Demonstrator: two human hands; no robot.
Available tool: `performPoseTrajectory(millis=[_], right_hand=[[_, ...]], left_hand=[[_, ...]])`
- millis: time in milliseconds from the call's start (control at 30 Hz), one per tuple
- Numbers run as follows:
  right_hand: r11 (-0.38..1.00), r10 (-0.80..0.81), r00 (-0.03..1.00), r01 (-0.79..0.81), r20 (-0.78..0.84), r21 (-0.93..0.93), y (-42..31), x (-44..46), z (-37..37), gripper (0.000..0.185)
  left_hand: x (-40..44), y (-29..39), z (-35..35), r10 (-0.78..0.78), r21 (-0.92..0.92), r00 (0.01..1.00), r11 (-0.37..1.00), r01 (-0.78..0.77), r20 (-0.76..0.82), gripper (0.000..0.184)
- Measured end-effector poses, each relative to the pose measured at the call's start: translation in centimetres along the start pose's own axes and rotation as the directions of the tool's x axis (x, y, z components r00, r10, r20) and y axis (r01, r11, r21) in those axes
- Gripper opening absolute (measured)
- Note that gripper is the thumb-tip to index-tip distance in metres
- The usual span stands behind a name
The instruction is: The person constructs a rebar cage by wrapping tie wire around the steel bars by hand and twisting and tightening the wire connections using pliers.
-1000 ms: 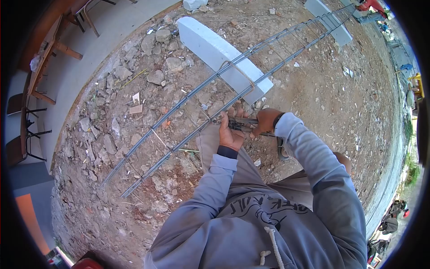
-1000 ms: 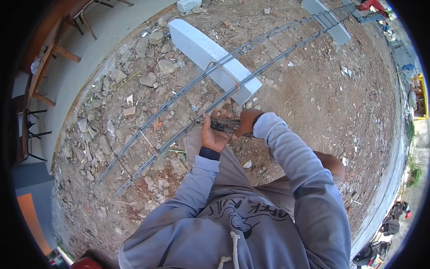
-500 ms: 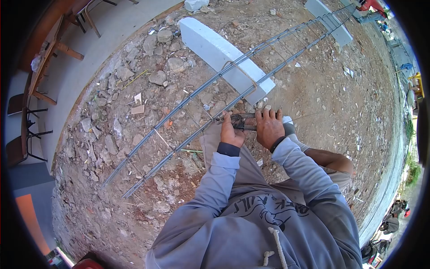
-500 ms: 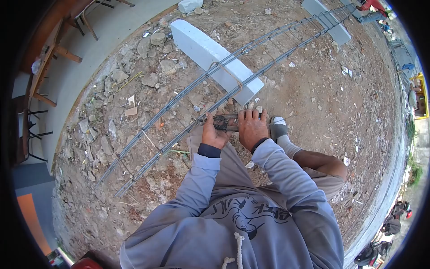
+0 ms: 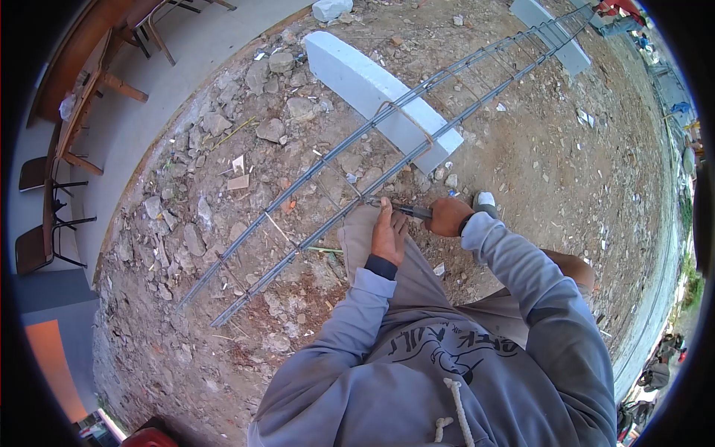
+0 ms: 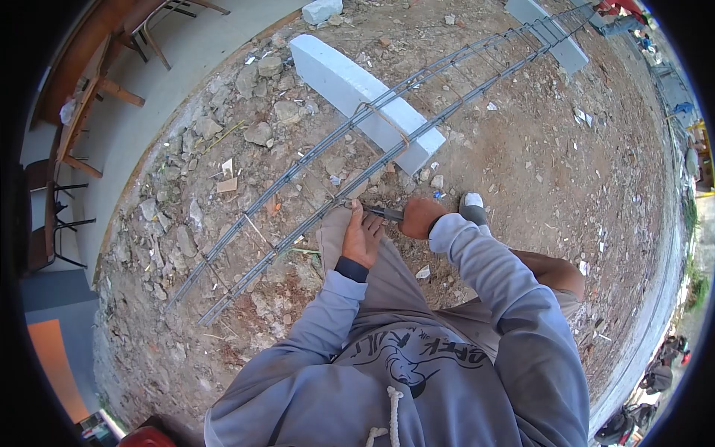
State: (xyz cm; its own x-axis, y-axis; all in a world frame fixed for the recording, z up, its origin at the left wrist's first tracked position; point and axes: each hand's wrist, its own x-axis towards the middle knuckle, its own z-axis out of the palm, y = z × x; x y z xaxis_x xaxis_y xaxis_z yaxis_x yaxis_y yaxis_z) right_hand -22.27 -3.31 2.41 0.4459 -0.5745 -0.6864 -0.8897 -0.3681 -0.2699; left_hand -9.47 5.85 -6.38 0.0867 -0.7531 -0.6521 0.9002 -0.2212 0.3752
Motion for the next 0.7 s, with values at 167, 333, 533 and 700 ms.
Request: performPoseTrajectory(millis=[167, 333, 533, 700], right_hand=[[0.759, -0.031, 0.782, -0.387, 0.623, 0.523, 0.3, 0.5, -1.9, 0.036], [0.984, 0.068, 0.99, -0.086, 0.123, 0.153, -1.6, -2.2, -3.1, 0.05], [0.942, -0.101, 0.769, -0.13, -0.631, -0.308, -2.1, -4.2, 3.3, 0.063], [0.943, 0.009, 0.77, -0.219, -0.638, -0.251, -2.1, -2.7, 3.8, 0.046]], left_hand=[[1.6, 0.6, 0.8, 0.026, -0.199, 0.933, 0.979, 0.049, 0.36, 0.054], [1.3, 0.7, 2.8, 0.047, -0.347, 0.986, 0.938, 0.013, 0.163, 0.038], [2.0, 0.9, 4.0, -0.008, -0.405, 1.0, 0.914, 0.003, -0.011, 0.036], [2.5, 1.2, 3.5, -0.045, -0.382, 0.999, 0.923, 0.032, -0.025, 0.034]])
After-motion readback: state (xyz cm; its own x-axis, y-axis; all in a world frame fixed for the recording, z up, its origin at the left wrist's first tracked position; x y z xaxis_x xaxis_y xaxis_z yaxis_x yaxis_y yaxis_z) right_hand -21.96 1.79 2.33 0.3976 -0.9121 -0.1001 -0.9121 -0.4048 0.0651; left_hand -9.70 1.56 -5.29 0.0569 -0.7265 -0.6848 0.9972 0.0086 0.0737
